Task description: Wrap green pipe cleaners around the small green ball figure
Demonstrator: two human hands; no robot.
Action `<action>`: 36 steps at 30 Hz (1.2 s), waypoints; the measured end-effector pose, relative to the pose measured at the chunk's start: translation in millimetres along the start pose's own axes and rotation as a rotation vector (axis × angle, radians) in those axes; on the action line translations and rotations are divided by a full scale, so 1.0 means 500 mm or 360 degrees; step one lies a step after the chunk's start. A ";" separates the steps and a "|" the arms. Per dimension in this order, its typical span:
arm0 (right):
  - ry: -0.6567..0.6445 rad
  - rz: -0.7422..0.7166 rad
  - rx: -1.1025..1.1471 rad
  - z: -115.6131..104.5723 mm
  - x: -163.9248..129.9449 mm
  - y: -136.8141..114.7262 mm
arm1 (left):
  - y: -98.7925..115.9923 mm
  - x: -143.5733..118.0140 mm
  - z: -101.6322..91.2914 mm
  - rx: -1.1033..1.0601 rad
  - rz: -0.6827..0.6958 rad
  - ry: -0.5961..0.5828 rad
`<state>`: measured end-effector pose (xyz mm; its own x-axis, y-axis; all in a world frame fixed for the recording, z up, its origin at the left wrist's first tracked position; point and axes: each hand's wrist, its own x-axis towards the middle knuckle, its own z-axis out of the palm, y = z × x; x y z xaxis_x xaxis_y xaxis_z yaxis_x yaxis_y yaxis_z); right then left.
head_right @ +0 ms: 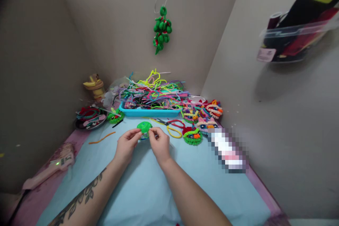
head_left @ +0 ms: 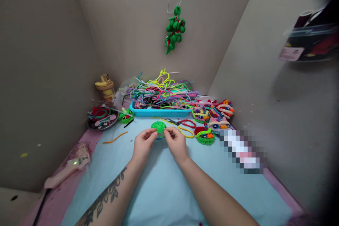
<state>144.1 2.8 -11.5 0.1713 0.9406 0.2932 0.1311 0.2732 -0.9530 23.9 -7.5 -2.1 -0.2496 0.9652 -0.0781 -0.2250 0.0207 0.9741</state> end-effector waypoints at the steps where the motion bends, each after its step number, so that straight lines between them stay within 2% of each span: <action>1: -0.0001 0.0005 -0.0001 0.001 -0.001 0.000 | 0.001 -0.001 0.001 0.0000 0.0006 0.0005; 6: 0.0004 0.0080 -0.0017 0.004 -0.003 -0.002 | 0.002 -0.004 0.002 0.0019 0.0025 -0.0001; 9: -0.0031 0.0137 0.0116 0.005 0.001 0.003 | -0.002 -0.002 0.001 0.0044 0.0056 -0.0026; 13: -0.0001 0.0096 0.0296 0.004 0.009 0.017 | -0.011 0.001 0.000 0.0099 0.0107 -0.0061; 17: 0.0002 0.0178 0.0308 0.000 0.017 0.028 | -0.017 0.002 0.000 0.0137 0.0127 -0.0083; 20: -0.0061 0.0154 0.0233 -0.002 0.018 0.026 | -0.015 0.000 0.001 0.0151 0.0122 -0.0051; 23: -0.0048 -0.0024 -0.0014 -0.004 0.008 0.011 | -0.010 0.001 0.000 0.0136 0.0143 0.0023; 25: -0.0013 -0.0269 -0.0232 -0.004 -0.002 -0.001 | -0.007 0.004 -0.004 0.0099 0.0169 0.0076; 27: -0.0064 -0.0525 -0.0460 -0.004 -0.011 -0.010 | -0.005 0.007 -0.008 0.0059 0.0184 0.0112; 29: -0.0136 -0.0688 -0.0646 -0.003 -0.016 -0.014 | -0.005 0.009 -0.011 0.0046 0.0176 0.0124; 36: -0.0198 -0.0818 -0.0730 -0.008 -0.011 -0.013 | -0.008 0.014 -0.013 0.0066 0.0151 0.0096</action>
<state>146.0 -4.8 -6.8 -0.1322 0.7384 0.6613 0.5695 0.6027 -0.5590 17.1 -2.4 -7.9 -0.3244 0.9459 0.0036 -0.1590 -0.0582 0.9856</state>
